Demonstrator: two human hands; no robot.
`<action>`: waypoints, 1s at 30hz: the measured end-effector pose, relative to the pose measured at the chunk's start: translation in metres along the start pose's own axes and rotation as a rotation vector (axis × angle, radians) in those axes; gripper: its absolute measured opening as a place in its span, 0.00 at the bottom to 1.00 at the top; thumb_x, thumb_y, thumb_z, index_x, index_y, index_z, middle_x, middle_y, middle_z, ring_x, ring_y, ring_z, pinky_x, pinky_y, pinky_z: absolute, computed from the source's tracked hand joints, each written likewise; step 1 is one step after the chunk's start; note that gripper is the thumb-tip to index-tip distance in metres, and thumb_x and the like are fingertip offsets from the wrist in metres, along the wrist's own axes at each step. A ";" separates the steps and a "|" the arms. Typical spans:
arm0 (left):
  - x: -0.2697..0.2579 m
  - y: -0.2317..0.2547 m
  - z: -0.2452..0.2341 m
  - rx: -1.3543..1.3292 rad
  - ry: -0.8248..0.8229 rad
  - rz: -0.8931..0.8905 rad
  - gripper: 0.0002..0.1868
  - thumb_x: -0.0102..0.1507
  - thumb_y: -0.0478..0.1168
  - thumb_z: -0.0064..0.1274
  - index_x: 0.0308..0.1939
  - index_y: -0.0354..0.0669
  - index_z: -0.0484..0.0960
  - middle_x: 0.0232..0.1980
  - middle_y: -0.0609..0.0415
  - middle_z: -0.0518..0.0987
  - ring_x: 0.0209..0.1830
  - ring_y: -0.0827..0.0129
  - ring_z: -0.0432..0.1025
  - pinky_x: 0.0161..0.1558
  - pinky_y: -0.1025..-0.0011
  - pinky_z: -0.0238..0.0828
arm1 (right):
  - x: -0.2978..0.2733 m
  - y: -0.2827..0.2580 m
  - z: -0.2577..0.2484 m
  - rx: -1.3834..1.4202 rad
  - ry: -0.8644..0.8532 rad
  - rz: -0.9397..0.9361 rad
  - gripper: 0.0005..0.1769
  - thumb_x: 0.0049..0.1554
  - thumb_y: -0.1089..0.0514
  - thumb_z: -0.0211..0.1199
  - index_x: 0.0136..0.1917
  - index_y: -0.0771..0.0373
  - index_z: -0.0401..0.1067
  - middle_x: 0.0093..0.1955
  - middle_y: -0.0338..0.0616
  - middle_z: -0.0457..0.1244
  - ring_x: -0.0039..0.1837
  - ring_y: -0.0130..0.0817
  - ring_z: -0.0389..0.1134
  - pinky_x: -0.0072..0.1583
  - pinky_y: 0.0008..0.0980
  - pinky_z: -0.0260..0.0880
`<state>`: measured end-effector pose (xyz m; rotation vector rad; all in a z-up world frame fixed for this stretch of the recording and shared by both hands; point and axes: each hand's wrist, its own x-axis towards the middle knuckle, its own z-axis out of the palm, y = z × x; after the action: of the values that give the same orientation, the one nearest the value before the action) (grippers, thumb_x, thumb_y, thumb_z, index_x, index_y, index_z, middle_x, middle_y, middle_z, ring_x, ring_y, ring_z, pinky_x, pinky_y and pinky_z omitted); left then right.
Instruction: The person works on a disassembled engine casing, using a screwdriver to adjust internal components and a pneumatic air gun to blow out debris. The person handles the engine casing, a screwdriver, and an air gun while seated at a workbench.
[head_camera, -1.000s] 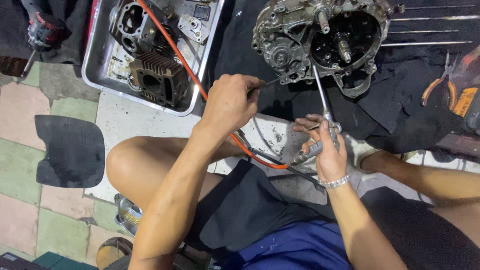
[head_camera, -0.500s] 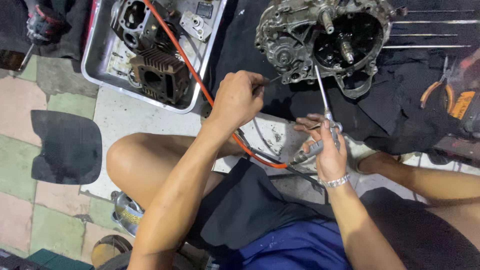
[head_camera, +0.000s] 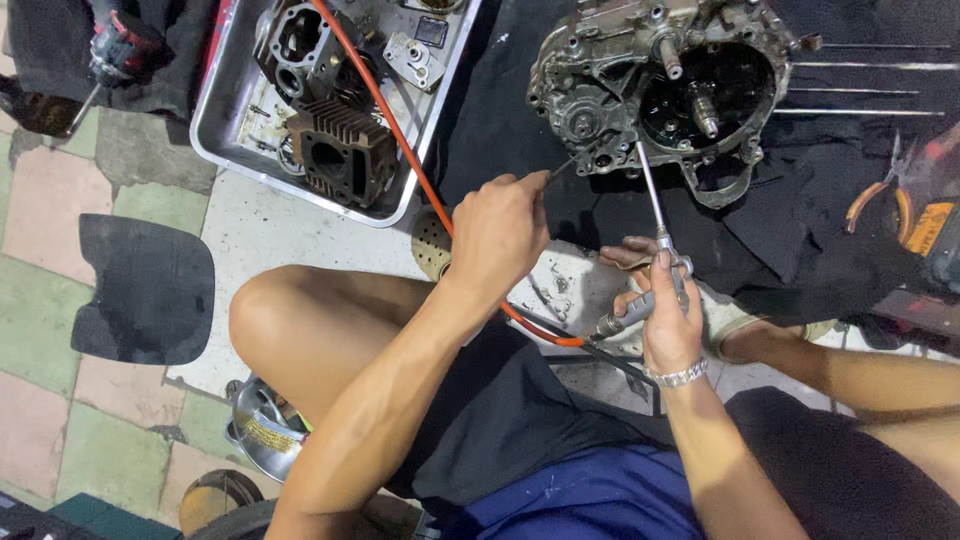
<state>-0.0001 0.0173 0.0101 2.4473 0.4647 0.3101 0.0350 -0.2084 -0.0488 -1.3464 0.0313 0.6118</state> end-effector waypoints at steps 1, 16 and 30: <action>-0.005 0.001 -0.003 0.017 -0.007 0.004 0.16 0.61 0.35 0.53 0.51 0.41 0.86 0.34 0.41 0.81 0.31 0.45 0.77 0.35 0.52 0.73 | -0.001 -0.001 0.000 -0.015 -0.003 -0.011 0.25 0.69 0.45 0.46 0.66 0.68 0.65 0.59 0.56 0.68 0.63 0.38 0.70 0.41 0.26 0.68; -0.009 -0.007 -0.010 -0.001 0.010 0.024 0.14 0.61 0.36 0.53 0.48 0.42 0.87 0.36 0.42 0.83 0.33 0.45 0.78 0.37 0.52 0.74 | -0.007 -0.008 0.045 -0.558 0.177 0.060 0.23 0.66 0.41 0.52 0.44 0.63 0.70 0.38 0.45 0.71 0.26 0.26 0.61 0.30 0.26 0.60; 0.005 -0.024 -0.038 0.063 -0.016 -0.183 0.10 0.62 0.41 0.53 0.40 0.41 0.87 0.35 0.39 0.83 0.39 0.43 0.78 0.44 0.50 0.74 | 0.000 -0.025 0.050 -0.338 0.123 0.022 0.18 0.65 0.45 0.56 0.50 0.64 0.69 0.43 0.44 0.73 0.30 0.21 0.64 0.30 0.22 0.58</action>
<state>-0.0142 0.0576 0.0249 2.4444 0.6956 0.2021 0.0297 -0.1647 -0.0144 -1.7119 0.0440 0.5680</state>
